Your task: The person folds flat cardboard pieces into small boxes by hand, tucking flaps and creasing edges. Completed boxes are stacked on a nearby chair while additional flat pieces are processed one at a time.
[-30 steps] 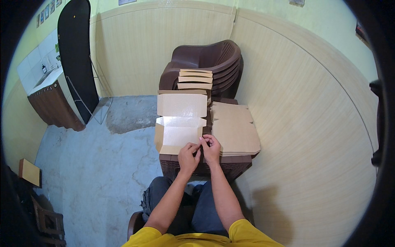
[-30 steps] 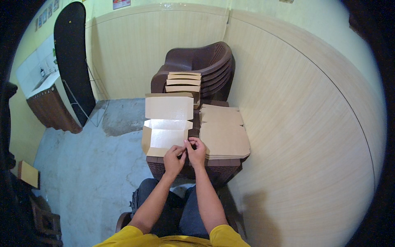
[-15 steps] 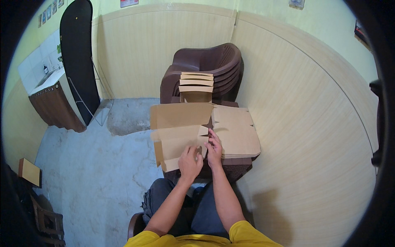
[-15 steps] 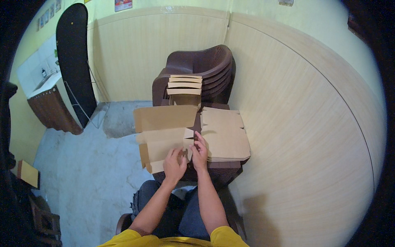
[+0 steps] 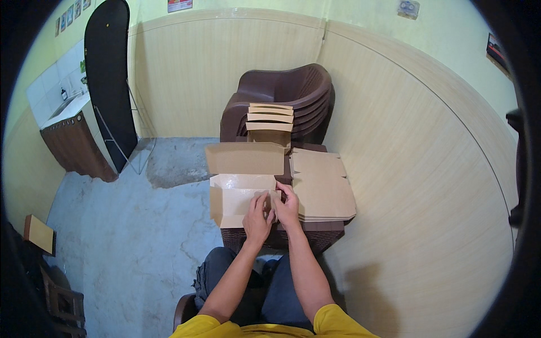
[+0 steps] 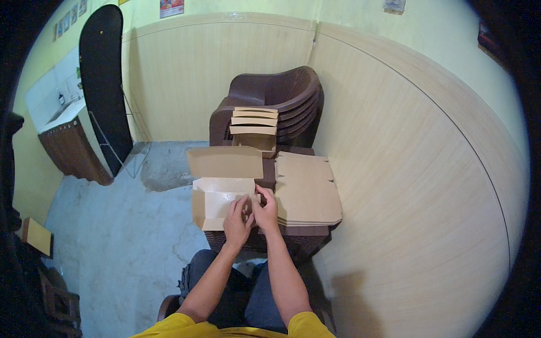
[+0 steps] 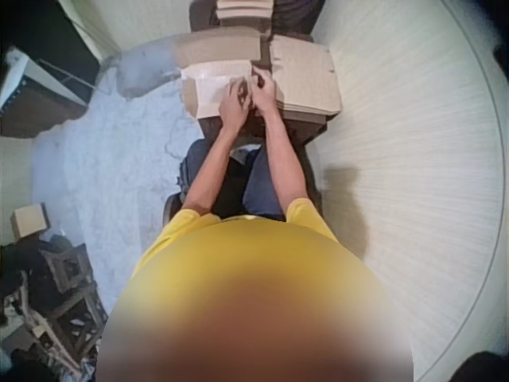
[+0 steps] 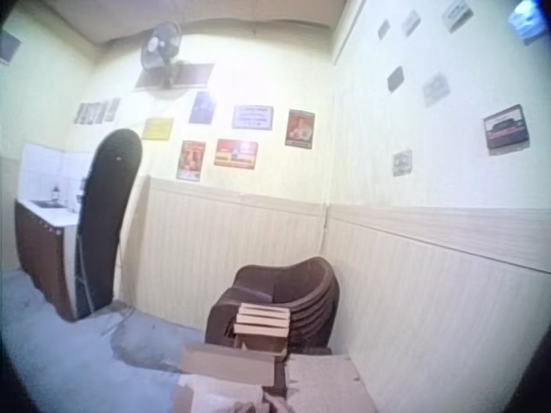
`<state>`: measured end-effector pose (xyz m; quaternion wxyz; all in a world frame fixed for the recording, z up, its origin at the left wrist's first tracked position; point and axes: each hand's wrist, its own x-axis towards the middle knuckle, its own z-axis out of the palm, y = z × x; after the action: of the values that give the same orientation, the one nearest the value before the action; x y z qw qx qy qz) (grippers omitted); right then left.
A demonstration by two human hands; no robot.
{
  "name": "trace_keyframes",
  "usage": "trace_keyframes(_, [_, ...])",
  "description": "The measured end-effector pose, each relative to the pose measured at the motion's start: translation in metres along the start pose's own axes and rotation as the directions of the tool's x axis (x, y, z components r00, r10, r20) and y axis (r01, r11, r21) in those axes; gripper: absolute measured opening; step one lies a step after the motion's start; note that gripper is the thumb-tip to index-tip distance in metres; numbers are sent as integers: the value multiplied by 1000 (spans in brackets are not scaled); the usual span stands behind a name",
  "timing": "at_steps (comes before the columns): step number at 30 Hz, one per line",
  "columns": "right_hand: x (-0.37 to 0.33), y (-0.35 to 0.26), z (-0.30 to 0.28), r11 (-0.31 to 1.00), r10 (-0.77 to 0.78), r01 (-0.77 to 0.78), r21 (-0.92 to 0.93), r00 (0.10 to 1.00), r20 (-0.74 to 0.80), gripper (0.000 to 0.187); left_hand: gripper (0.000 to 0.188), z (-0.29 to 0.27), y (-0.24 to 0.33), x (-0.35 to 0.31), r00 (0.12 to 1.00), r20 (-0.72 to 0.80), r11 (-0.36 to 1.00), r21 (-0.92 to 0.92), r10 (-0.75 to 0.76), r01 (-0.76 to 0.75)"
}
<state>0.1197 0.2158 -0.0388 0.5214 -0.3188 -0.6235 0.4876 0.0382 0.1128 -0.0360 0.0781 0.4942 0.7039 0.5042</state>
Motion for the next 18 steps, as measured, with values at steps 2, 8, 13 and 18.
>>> trace_keyframes(2, [6, 0, 3, 991, -83, 87, -105, 996, 36, 49, 58, -2, -1, 0, 1000, 19, 1000, -8, 9, -9])
trace_keyframes(8, [11, -7, 8, 951, -167, 163, -262, 986, 8, 38, 44, 1, -7, -1, 999, 7, 998, 25, 49, -49])
trace_keyframes(13, [20, -20, 19, 908, -35, -10, -418, 994, -100, 21, 40, 4, -16, -5, 999, 23, 999, 24, 47, -48])
trace_keyframes(18, [39, -12, 25, 944, 3, -72, -323, 978, -210, 19, 33, -2, -14, -6, 994, 42, 995, -20, 101, -100])
